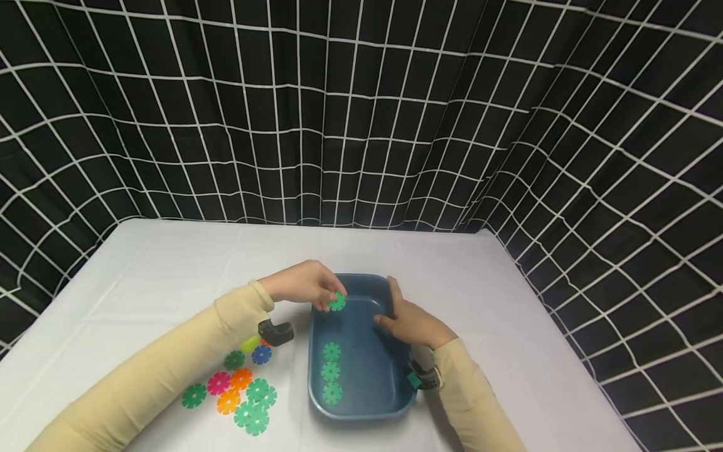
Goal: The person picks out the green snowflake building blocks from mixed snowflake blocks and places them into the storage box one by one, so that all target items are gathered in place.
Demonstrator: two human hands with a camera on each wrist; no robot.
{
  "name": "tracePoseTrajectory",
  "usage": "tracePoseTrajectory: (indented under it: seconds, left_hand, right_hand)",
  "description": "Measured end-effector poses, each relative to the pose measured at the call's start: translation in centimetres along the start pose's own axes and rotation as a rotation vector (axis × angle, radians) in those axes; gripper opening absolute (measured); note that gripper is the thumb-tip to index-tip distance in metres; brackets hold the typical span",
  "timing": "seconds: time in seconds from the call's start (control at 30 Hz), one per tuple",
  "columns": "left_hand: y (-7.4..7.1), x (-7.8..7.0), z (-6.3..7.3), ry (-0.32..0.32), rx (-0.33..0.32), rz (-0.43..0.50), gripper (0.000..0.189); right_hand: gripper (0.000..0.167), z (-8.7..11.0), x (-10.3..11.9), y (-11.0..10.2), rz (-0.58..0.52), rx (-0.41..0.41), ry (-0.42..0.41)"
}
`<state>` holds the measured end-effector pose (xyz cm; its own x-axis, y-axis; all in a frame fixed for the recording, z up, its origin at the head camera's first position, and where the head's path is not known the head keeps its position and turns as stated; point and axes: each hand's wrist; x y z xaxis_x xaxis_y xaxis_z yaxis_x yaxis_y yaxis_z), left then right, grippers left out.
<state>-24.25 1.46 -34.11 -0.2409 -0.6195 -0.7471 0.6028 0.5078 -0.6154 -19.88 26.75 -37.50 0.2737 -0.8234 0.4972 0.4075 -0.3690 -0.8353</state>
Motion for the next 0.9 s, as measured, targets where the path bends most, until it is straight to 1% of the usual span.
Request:
tracePoseTrajectory:
  seconds: [0.13, 0.27, 0.4, 0.53, 0.67, 0.9]
  left_hand:
    - [0.8, -0.2, -0.5, 0.06, 0.009, -0.137, 0.023]
    - [1.6, -0.3, -0.8, 0.133, 0.021, -0.311, 0.022]
    - [2.6, -0.1, -1.0, 0.17, 0.049, -0.418, 0.022]
    - [3.3, 0.2, -0.9, 0.172, 0.053, -0.477, 0.021]
    - [3.8, 0.3, -0.7, 0.168, 0.033, -0.548, 0.02]
    - [4.3, 0.1, -0.4, 0.126, -0.011, -0.629, 0.019]
  right_hand:
    - [0.09, 0.1, 0.0, 0.1, -0.006, 0.0, 0.008]
    - [0.09, 0.1, 0.0, 0.1, -0.004, -0.003, 0.005]
    - [0.089, 0.0, 0.0, 0.1, 0.004, -0.008, -0.003]
    - [0.09, -0.1, 0.0, 0.2, 0.006, -0.009, -0.004]
    - [0.09, -0.1, 0.1, 0.1, 0.0, -0.01, -0.002]
    - [0.089, 0.0, 0.3, -0.1, 0.001, -0.007, 0.0]
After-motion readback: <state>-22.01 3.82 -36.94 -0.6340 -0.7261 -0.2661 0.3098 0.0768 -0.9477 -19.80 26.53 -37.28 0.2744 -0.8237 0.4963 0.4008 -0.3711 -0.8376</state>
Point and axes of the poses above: each hand's wrist, its own z-axis away from the middle knuckle, its own y-axis out of the palm, x = y × z, and after that the axes turned 8 degrees about -y, right-handed
